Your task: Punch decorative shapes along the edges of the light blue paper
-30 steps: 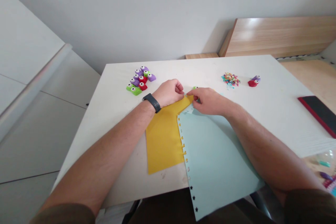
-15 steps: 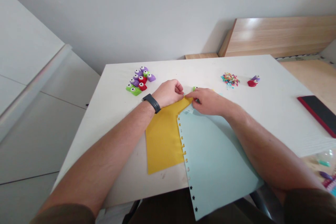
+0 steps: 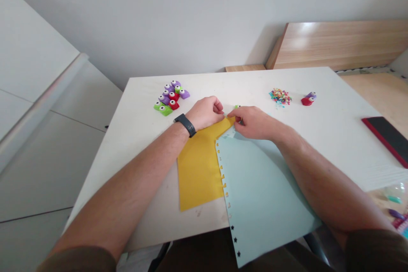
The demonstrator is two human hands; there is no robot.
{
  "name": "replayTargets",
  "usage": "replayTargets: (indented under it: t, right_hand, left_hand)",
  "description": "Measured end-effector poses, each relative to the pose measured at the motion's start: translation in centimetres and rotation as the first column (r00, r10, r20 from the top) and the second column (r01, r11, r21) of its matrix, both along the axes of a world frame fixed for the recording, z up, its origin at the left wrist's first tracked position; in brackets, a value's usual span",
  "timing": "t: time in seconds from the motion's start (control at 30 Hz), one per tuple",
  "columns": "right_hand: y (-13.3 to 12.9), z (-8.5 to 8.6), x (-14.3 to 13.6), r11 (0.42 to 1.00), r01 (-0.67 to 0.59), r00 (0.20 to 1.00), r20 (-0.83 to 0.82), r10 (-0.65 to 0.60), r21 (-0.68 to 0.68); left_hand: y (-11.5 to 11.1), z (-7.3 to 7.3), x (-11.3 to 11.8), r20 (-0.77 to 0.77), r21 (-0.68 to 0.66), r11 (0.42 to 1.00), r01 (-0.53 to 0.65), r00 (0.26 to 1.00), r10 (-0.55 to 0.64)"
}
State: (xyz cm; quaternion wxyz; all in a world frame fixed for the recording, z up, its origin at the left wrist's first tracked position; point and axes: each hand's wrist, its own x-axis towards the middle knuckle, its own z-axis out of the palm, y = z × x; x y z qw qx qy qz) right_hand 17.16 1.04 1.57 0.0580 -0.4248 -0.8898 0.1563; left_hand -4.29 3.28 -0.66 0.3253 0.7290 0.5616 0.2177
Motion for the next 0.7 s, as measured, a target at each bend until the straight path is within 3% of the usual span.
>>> replayTargets:
  t: [0.27,0.7]
  right_hand:
    - [0.04,-0.24,0.08,1.0,0.004,1.0,-0.009,-0.004,0.007]
    - [-0.06,0.12,-0.1,1.0,0.018,0.999,0.028,-0.018,-0.012]
  left_hand:
    - [-0.41,0.2,0.49,-0.036,0.095,0.994,-0.047,0.998,0.051]
    - [-0.39,0.25,0.41,-0.057,0.134,0.988,0.077,0.996,-0.069]
